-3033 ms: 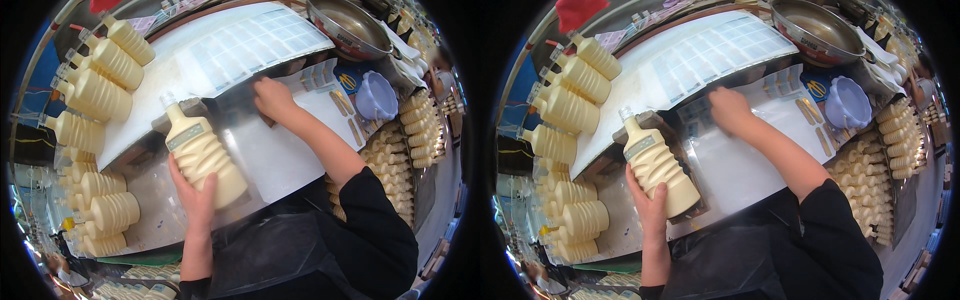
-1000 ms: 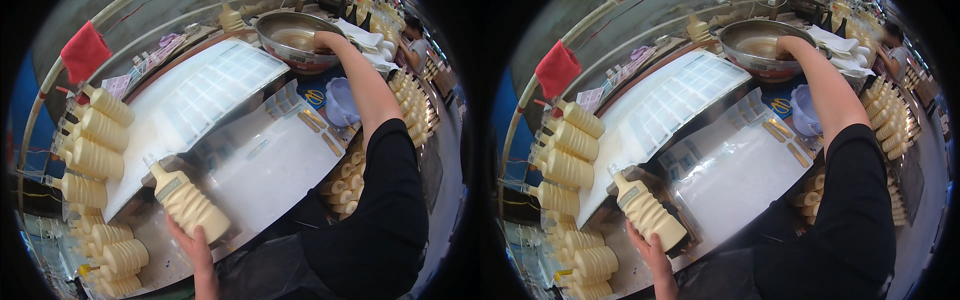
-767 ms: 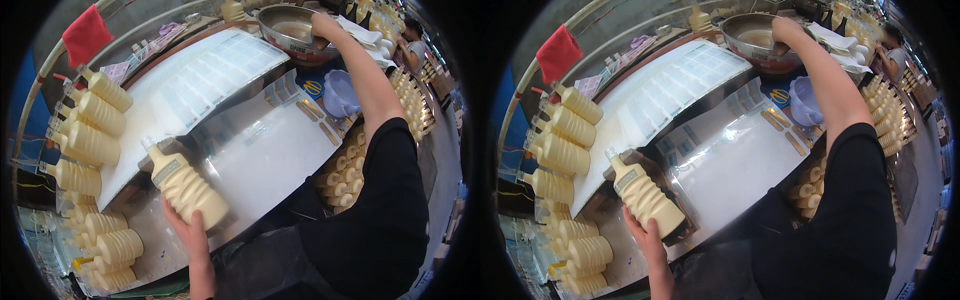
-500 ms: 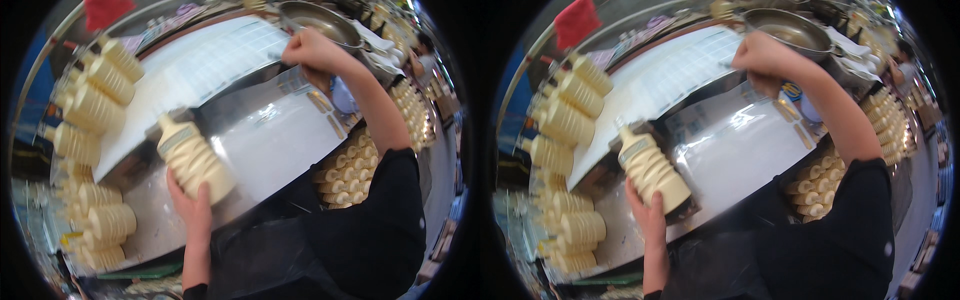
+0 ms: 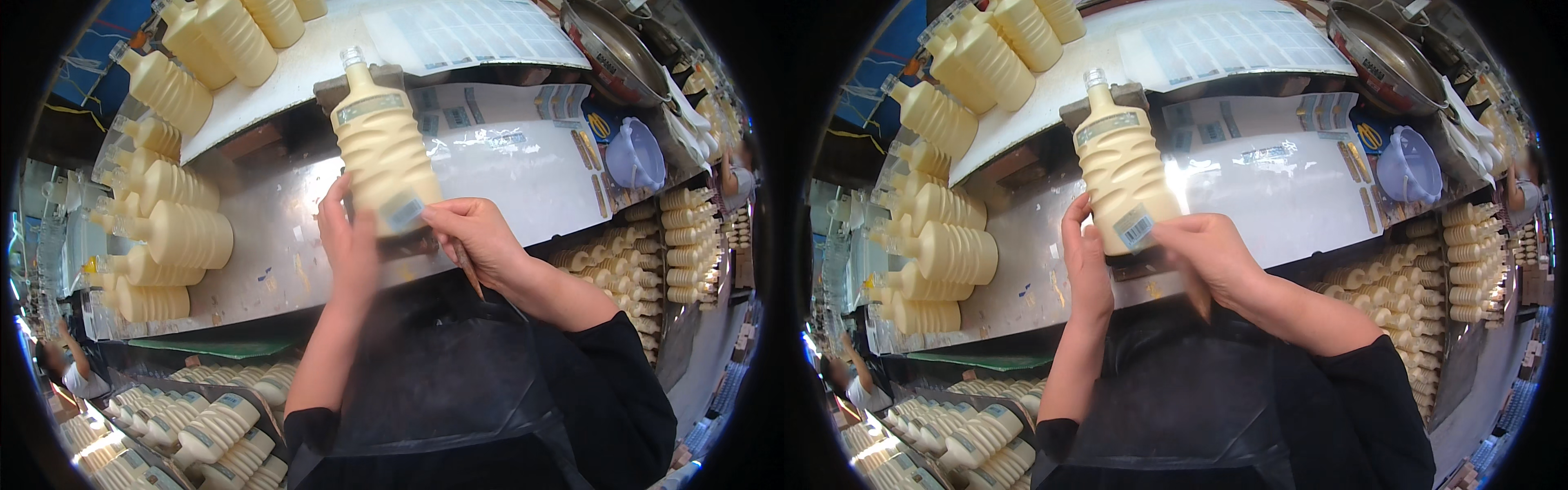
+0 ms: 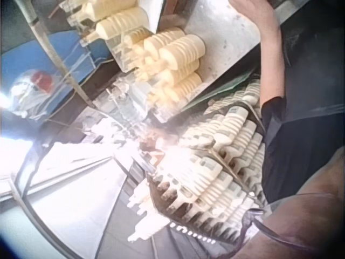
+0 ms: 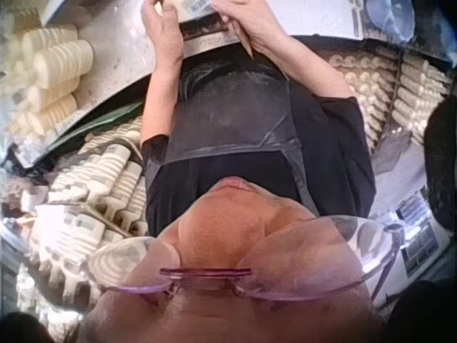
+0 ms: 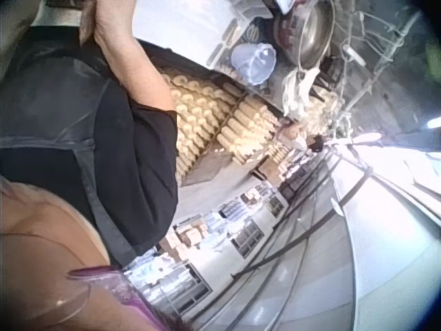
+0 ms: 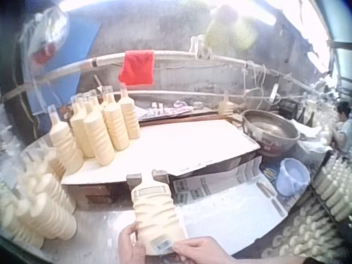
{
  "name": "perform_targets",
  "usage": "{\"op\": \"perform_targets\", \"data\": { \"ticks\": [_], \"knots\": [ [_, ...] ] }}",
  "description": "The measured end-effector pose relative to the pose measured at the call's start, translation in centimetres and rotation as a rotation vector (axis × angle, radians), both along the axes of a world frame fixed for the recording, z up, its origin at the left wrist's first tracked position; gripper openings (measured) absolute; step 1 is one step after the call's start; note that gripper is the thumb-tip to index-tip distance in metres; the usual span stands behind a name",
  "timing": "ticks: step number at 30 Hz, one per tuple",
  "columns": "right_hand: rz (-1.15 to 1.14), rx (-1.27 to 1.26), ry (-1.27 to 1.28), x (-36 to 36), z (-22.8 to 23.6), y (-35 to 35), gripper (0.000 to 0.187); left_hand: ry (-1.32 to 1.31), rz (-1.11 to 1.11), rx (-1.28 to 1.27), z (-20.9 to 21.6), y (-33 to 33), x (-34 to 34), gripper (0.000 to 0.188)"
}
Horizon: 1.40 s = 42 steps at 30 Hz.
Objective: The person applies rectangular labels to the bodies of cream-colored plastic bottles. They pick each bottle, smooth the label onto the surface, and place the labeled bottle into a metal rack. The process repeats for multiple bottles.
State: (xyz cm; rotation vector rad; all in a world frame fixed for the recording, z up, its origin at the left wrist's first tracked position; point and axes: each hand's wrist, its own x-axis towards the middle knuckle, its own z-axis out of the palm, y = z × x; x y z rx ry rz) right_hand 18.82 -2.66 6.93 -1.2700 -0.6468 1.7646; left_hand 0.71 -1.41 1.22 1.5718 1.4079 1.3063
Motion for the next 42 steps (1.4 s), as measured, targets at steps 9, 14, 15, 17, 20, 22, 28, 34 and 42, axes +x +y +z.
{"op": "perform_targets", "data": {
  "ticks": [9,14,15,17,20,22,28,34,42],
  "knots": [
    [-0.036,0.1,-0.149,1.0,-2.3,-0.4,0.015,-0.073,0.119,-0.197,0.3,1.6,0.8,0.07],
    [0.013,0.392,-0.427,3.7,-4.6,1.7,0.029,-0.337,0.062,-0.212,-1.1,1.3,0.2,0.068],
    [0.061,0.378,-0.47,3.1,-3.2,1.9,0.046,-0.44,0.037,-0.205,-1.6,1.3,0.0,0.067],
    [0.114,0.398,-0.711,1.9,-1.9,2.7,0.057,-0.323,0.032,-0.172,-1.8,0.9,0.0,0.068],
    [0.162,0.386,-0.905,1.1,-2.1,3.9,0.074,-0.21,0.002,-0.134,-1.6,0.5,0.4,0.07],
    [0.208,0.347,-0.894,1.1,-1.5,4.0,0.075,-0.203,-0.023,-0.134,-1.4,0.5,0.3,0.072],
    [0.254,0.311,-0.851,1.3,-1.3,4.1,0.083,-0.304,-0.067,-0.177,-1.7,0.3,0.0,0.074],
    [0.219,0.348,-0.593,2.7,-2.6,3.6,0.079,-0.452,-0.097,-0.205,-1.5,0.2,0.2,0.07],
    [0.248,0.394,-0.886,1.2,-1.4,2.8,0.088,-0.405,-0.088,-0.179,-1.7,0.2,0.4,0.068]
  ]
}}
